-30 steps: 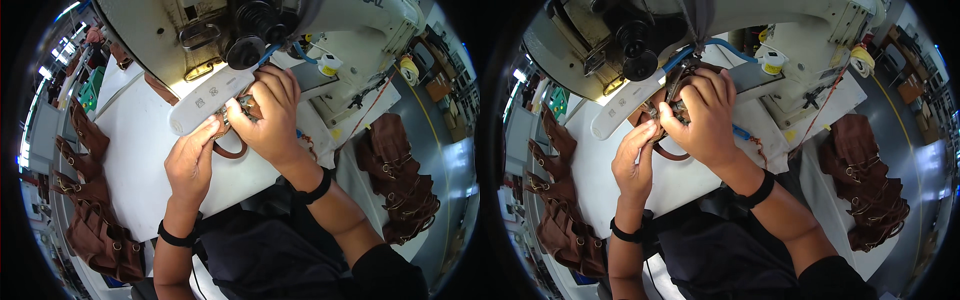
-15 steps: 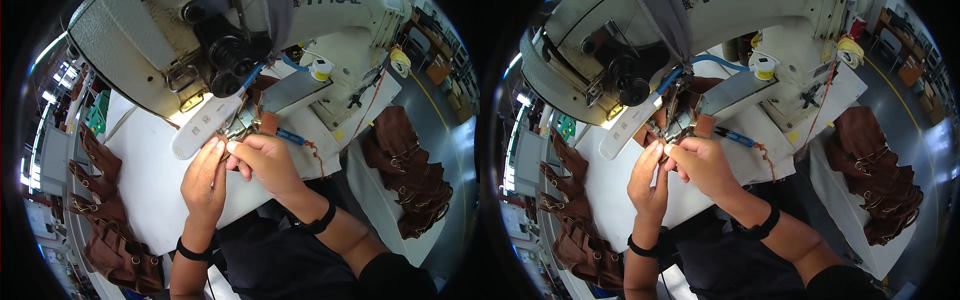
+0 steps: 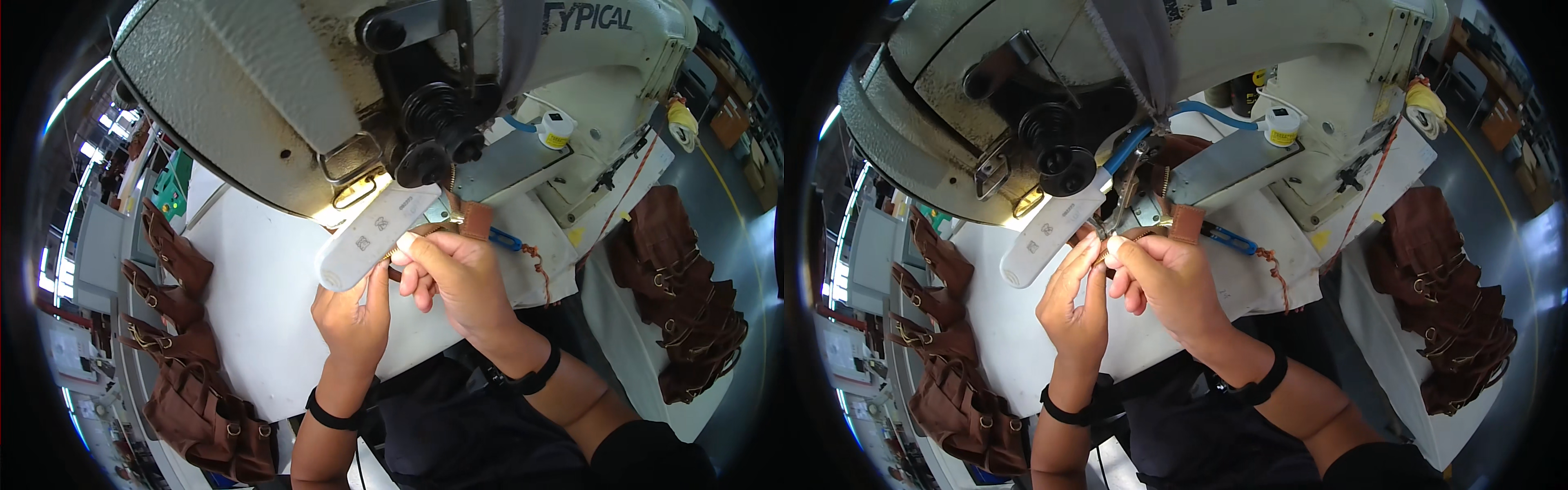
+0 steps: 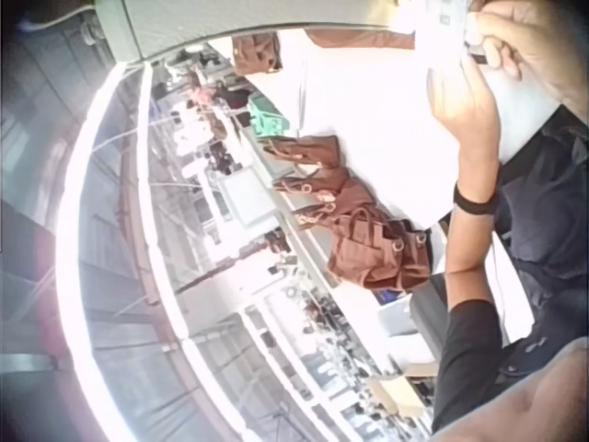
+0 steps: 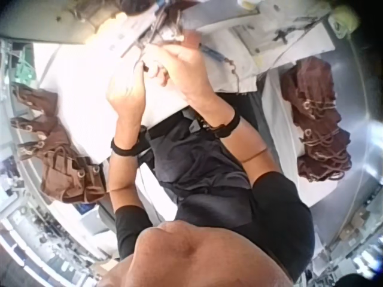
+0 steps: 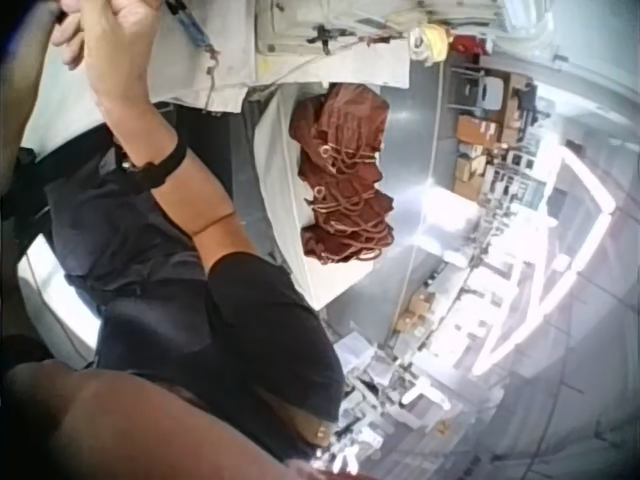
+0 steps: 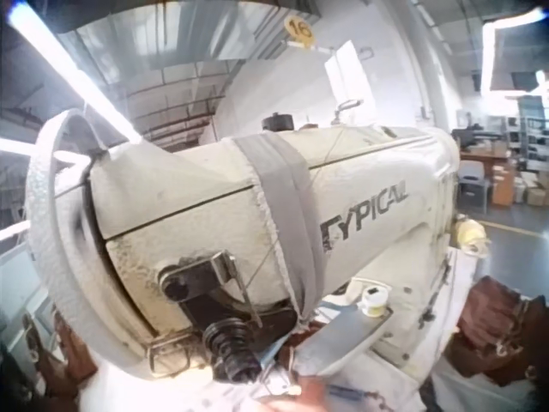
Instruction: The person uses an industrial sewing machine to stitch a zipper onto a brown leather handbag. They guide the bag under the needle, align the zipper tape, and sew along the edge. The person periodically stops to adjust the bag's position and trim excess thread with scissors.
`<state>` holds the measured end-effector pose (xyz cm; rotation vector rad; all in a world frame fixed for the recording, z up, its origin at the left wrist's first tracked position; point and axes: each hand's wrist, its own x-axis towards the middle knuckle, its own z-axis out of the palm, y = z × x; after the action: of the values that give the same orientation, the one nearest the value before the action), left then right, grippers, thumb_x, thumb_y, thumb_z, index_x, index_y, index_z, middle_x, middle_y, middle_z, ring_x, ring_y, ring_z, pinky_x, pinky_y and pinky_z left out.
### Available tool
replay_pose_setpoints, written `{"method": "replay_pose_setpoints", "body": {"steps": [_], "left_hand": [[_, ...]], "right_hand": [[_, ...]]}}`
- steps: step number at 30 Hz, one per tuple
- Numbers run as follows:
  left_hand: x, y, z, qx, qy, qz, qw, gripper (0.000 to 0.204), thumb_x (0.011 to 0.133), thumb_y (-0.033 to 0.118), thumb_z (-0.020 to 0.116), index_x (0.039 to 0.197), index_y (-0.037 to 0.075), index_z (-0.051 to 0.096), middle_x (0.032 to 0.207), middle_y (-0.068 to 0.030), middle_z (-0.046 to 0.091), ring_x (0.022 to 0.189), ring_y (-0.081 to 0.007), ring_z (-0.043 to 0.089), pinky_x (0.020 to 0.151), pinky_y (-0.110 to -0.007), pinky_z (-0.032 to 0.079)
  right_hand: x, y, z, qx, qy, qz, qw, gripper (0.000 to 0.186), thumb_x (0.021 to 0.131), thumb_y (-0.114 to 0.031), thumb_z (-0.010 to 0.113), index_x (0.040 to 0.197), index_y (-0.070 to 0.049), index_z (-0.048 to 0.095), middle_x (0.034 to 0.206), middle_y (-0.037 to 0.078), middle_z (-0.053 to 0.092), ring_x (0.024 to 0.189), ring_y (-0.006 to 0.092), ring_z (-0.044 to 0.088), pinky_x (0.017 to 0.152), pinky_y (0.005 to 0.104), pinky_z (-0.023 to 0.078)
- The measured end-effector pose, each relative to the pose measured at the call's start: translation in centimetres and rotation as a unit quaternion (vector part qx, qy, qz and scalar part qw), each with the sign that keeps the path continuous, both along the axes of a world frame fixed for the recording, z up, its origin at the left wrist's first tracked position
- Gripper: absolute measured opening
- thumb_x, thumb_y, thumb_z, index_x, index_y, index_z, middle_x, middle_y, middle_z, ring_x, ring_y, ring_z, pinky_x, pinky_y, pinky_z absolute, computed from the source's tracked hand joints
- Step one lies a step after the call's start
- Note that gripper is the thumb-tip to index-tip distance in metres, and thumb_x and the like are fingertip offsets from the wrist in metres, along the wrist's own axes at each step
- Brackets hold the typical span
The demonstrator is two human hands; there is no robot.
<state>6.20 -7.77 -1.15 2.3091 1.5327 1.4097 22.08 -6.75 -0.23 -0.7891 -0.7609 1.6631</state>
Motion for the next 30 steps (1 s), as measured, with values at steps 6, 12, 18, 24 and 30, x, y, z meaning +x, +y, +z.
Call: {"method": "replay_pose_setpoints", "body": {"steps": [6, 12, 18, 24, 30], "left_hand": [[-0.9, 0.4, 0.6, 0.041, 0.070, -0.019, 0.997, 0.033, 0.089, -0.003, 0.073, 0.121, -0.001, 0.074, 0.122, -0.0206, 0.075, 0.112, -0.0328, 0.074, 0.100, -0.040, 0.056], [-4.8, 3.2, 3.9, 0.052, 0.276, -0.083, 0.956, 0.077, 0.071, 0.029, 0.089, 0.138, 0.004, 0.062, 0.142, -0.0185, 0.059, 0.137, -0.0395, 0.051, 0.119, -0.057, 0.034], [-5.6, 5.9, 4.0, 0.034, 0.348, -0.135, 0.927, 0.085, 0.072, 0.036, 0.089, 0.145, 0.009, 0.057, 0.149, -0.0098, 0.055, 0.144, -0.0308, 0.047, 0.127, -0.059, 0.024], [-6.5, 7.3, 2.1, 0.158, 0.377, -0.102, 0.907, 0.042, 0.087, 0.013, 0.066, 0.130, 0.010, 0.067, 0.143, -0.0079, 0.062, 0.137, -0.0244, 0.055, 0.123, -0.054, 0.033], [-6.5, 8.0, 2.3, 0.253, 0.382, -0.080, 0.885, 0.044, 0.089, 0.010, 0.063, 0.132, 0.014, 0.066, 0.137, -0.0026, 0.063, 0.128, -0.0201, 0.058, 0.117, -0.046, 0.040]], "right_hand": [[4.0, -1.4, 0.6, 0.067, -0.220, 0.077, 0.970, 0.033, 0.106, -0.026, 0.063, 0.093, 0.002, 0.074, 0.070, 0.004, 0.067, 0.058, 0.0048, 0.057, 0.053, 0.0234, 0.045], [7.6, -0.3, 5.7, 0.099, -0.216, 0.077, 0.968, 0.039, 0.108, -0.018, 0.052, 0.141, 0.002, 0.057, 0.072, 0.010, 0.068, 0.052, 0.0073, 0.056, 0.049, 0.0233, 0.043], [4.9, 2.3, 5.0, 0.021, -0.119, 0.207, 0.971, 0.052, 0.104, -0.015, 0.044, 0.152, 0.005, 0.040, 0.077, 0.014, 0.069, 0.049, 0.0118, 0.056, 0.046, 0.0247, 0.044], [5.7, 0.6, 5.8, 0.153, -0.251, 0.102, 0.950, 0.036, 0.105, -0.014, 0.051, 0.132, 0.006, 0.063, 0.075, 0.008, 0.068, 0.056, 0.0076, 0.057, 0.052, 0.0217, 0.045], [17.1, 0.1, 10.3, 0.478, -0.489, -0.470, 0.558, 0.031, 0.109, -0.013, 0.050, 0.120, 0.007, 0.071, 0.118, 0.014, 0.074, 0.097, 0.0162, 0.067, 0.089, 0.0300, 0.054]]}}
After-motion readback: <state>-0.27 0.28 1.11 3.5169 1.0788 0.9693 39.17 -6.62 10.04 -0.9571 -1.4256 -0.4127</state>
